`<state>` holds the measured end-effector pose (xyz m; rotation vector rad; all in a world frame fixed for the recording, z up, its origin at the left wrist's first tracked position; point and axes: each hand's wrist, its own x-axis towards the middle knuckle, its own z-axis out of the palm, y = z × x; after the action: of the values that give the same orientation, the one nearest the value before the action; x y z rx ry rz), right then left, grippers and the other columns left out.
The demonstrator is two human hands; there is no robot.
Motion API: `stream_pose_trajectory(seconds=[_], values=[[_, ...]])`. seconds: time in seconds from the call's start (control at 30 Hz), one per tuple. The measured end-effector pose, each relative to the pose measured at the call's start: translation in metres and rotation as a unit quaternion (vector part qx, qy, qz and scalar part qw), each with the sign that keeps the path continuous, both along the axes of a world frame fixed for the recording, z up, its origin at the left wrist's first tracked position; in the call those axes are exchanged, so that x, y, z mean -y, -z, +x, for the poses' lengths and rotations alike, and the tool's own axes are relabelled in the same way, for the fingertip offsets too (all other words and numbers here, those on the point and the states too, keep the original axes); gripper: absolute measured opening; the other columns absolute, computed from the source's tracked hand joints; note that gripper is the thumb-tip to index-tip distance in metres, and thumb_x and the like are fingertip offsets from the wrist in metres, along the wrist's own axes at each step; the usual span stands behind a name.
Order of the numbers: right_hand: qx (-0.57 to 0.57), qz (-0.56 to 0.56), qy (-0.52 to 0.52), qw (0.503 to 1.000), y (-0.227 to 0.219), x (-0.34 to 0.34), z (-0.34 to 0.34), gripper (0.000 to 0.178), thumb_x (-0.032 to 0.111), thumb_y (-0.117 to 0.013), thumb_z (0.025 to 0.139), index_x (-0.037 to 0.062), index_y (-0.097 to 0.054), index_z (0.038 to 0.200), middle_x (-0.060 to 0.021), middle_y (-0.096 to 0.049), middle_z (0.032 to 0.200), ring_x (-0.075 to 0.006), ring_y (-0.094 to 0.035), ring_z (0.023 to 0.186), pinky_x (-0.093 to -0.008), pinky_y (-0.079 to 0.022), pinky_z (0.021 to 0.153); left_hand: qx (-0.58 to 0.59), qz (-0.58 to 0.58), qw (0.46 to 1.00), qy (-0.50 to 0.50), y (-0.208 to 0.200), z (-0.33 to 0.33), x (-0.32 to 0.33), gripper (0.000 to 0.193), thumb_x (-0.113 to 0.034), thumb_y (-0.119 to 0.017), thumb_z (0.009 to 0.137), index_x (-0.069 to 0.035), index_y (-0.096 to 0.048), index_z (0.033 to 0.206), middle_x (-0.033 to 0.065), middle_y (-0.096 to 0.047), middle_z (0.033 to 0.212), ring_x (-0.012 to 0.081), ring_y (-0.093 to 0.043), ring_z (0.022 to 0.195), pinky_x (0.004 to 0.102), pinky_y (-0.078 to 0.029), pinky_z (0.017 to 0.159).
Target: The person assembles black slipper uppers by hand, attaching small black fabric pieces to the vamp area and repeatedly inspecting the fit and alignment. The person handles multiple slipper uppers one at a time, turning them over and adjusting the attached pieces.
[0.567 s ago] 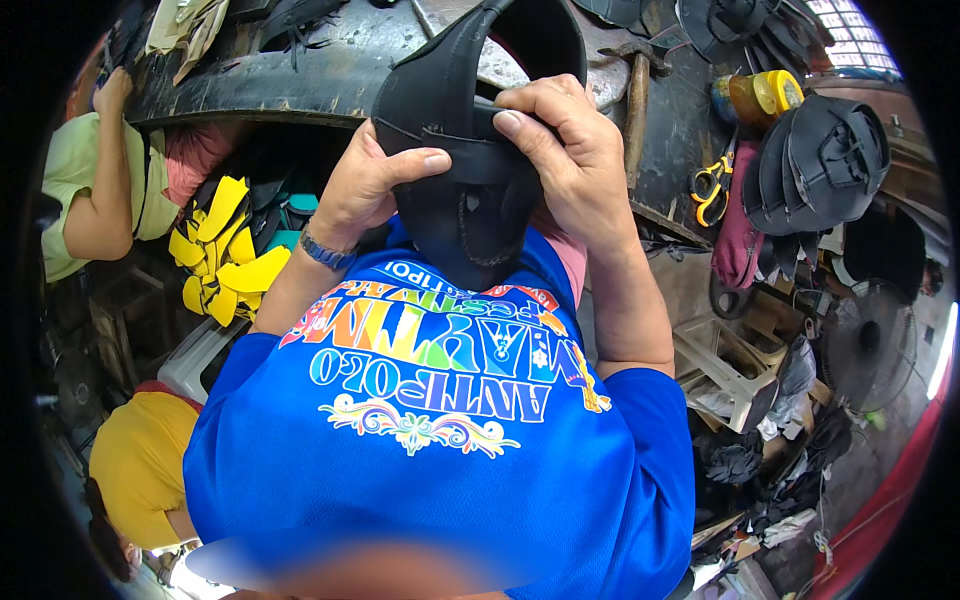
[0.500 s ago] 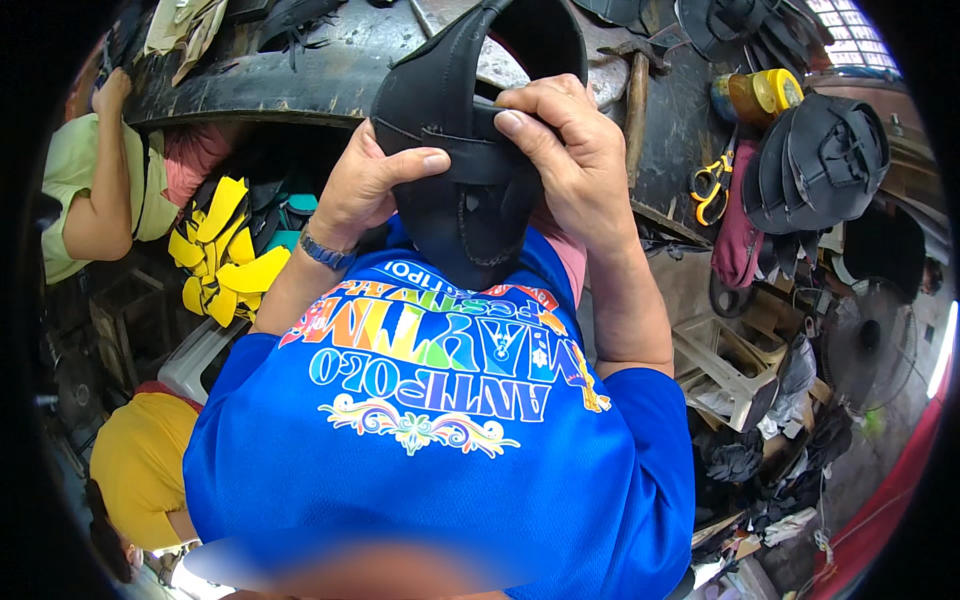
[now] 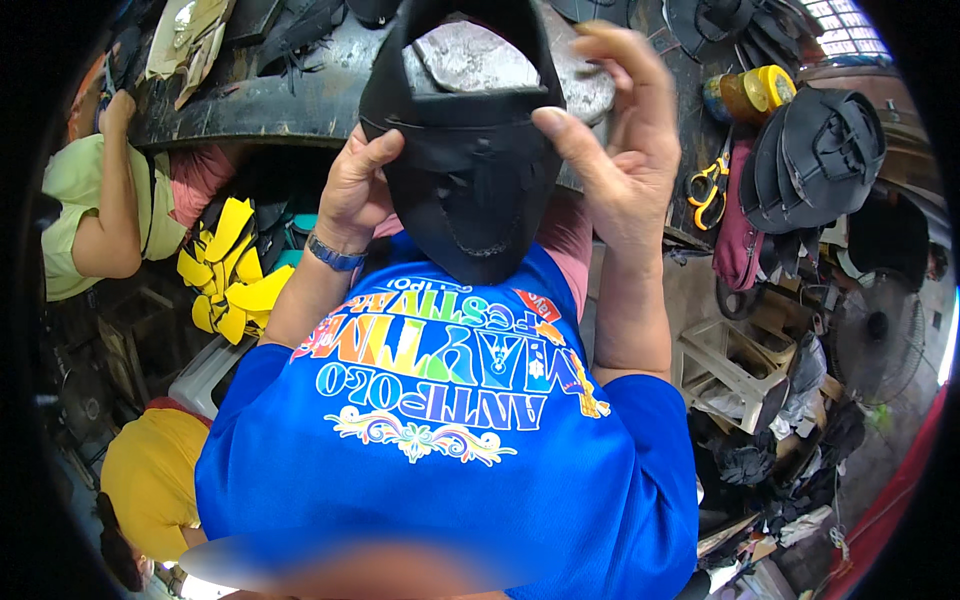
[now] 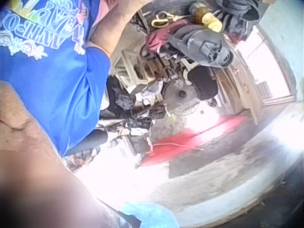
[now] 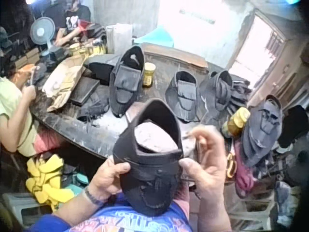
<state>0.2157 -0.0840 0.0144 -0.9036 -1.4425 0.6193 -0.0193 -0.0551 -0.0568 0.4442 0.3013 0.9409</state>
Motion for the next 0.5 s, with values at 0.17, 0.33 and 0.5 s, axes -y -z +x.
stream_pose_trajectory(seconds=[0.17, 0.33, 0.5], values=[[-0.412, -0.284, -0.142, 0.854, 0.025, -0.003, 0.008, 0.065, 0.000, -0.070, 0.085, 0.0055, -0.039, 0.142, -0.0176, -0.059, 0.128, -0.0244, -0.058, 0.120, -0.0376, -0.047, 0.101, -0.013, 0.042, 0.998, -0.035, 0.003, -0.010, -0.025, 0.037, -0.009, -0.070, 0.090, -0.005, -0.060, 0.126, 0.0091, -0.070, 0.116, 0.0188, -0.067, 0.107, 0.0359, -0.054, 0.094], [-0.546, -0.358, -0.301, 0.695, 0.054, 0.003, 0.002, 0.053, 0.004, -0.071, 0.084, -0.0026, -0.051, 0.133, -0.0150, -0.064, 0.125, -0.0271, -0.062, 0.115, -0.0423, -0.048, 0.103, -0.005, 0.028, 0.999, -0.025, 0.011, -0.007, -0.030, 0.040, -0.011, -0.070, 0.091, -0.004, -0.058, 0.128, 0.0089, -0.069, 0.117, 0.0191, -0.067, 0.105, 0.0358, -0.054, 0.094], [-0.564, -0.371, -0.229, 0.702, 0.059, -0.001, 0.000, 0.049, 0.004, -0.070, 0.085, -0.0033, -0.054, 0.130, -0.0173, -0.066, 0.120, -0.0297, -0.065, 0.110, -0.0456, -0.051, 0.100, -0.001, -0.008, 1.000, -0.024, 0.019, -0.001, -0.029, 0.038, -0.011, -0.069, 0.092, -0.004, -0.058, 0.128, 0.0097, -0.068, 0.119, 0.0203, -0.067, 0.107, 0.0380, -0.054, 0.095]])
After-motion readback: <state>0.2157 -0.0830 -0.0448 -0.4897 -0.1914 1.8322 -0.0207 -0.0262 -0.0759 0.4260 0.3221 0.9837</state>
